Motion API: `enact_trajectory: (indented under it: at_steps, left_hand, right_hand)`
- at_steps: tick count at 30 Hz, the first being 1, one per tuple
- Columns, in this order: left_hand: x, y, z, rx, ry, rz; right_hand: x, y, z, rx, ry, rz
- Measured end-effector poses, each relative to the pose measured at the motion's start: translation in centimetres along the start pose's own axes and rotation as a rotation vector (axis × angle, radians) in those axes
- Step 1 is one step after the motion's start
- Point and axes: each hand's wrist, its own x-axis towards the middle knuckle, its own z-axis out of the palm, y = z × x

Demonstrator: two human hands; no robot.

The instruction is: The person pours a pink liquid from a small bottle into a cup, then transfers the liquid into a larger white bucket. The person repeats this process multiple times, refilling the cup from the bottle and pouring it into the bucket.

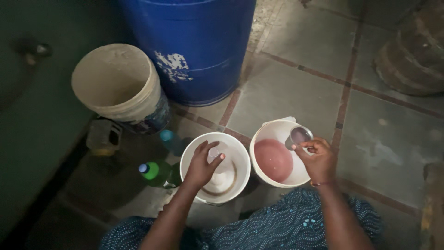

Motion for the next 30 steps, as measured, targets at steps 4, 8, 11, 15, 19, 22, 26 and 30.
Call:
enact_trajectory:
  at_steps: [4,8,11,15,19,22,26,30]
  left_hand:
    - [-0.2,1.0,-0.6,0.036,-0.044,-0.045]
    - [-0.5,0.8,-0.8,0.071,-0.055,0.028]
    - [-0.6,0.6,-0.4,0.095,-0.084,0.016]
    - [-0.6,-1.0,0.2,0.093,-0.122,-0.017]
    - [0.1,-3.3,0.3,0.089,-0.088,-0.021]
    - [0.6,-4.5,0.7,0.070,-0.066,-0.062]
    - [1.0,-5.4,1.5,0.055,-0.036,-0.031]
    - [1.5,-5.9,2.2,0.072,-0.041,-0.031]
  right_hand:
    - [-0.3,-0.6,0.0,-0.047,0.042,-0.024]
    - [-0.6,-1.1,0.3,-0.059,0.046,-0.007]
    - [-0.7,-1.2,0.3,-0.110,0.023,0.043]
    - [-0.4,-0.6,0.9,-0.208,0.043,-0.025]
    - [-0.3,0.1,2.0,-0.091,0.075,-0.089]
    - [-0.9,0.0,2.1,-0.067,0.040,0.035]
    - [-0.7,0.3,2.8,-0.016,0.028,0.117]
    - [-0.7,1.8,3.4,0.034,0.050,0.016]
